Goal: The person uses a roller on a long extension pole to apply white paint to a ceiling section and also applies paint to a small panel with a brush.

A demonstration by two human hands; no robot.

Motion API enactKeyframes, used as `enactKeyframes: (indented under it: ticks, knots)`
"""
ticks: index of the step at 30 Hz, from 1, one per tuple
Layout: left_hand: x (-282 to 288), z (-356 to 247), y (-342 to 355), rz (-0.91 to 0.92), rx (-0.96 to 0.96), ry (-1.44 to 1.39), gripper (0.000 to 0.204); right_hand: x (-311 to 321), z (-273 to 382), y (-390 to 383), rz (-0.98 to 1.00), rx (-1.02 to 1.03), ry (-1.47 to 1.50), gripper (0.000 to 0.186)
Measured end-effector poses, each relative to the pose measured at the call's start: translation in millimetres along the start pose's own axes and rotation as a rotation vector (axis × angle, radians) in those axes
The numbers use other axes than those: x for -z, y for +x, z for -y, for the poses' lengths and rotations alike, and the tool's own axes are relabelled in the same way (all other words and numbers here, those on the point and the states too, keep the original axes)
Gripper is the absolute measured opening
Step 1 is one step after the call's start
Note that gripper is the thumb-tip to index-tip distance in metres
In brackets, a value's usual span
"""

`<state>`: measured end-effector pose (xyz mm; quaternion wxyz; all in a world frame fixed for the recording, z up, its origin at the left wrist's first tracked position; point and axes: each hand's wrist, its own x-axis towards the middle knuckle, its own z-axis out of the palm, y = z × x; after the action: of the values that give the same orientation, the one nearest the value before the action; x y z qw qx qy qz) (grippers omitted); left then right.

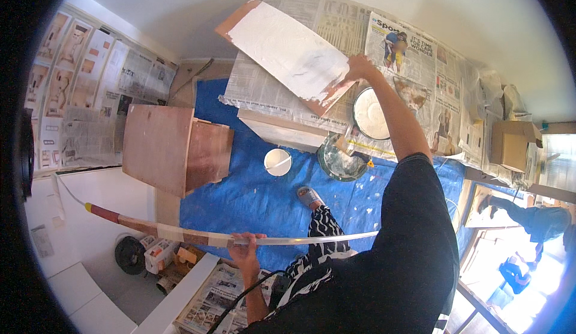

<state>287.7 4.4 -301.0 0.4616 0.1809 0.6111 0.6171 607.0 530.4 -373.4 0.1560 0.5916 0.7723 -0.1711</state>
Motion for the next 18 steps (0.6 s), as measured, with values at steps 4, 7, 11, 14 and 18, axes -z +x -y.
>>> enactKeyframes:
  ticks: [4, 7, 11, 14, 18]
  knots:
    - [13.1, 2.4, -5.1, 0.004, -0.014, 0.005, 0.034, -35.1, 30.3, -42.1, -0.167, -0.071, 0.189, 0.112]
    - [19.3, 1.7, -11.2, -0.001, -0.04, 0.002, 0.034, -66.7, 84.6, -105.0, -0.854, 0.014, 0.458, 0.08]
    - [22.0, 0.8, -17.3, -0.027, -0.012, -0.017, 0.035, -147.5, 154.4, -133.6, -0.491, -0.446, 1.476, 0.051]
    - [24.8, 2.4, -27.8, -0.034, -0.028, -0.014, 0.034, -151.8, 187.9, -119.9, -0.512, -0.212, 2.381, 0.036]
    - [29.5, 9.4, -33.4, -0.036, -0.051, 0.018, 0.035, -155.7, 193.6, -112.2, -0.504, -0.179, 2.559, 0.029]
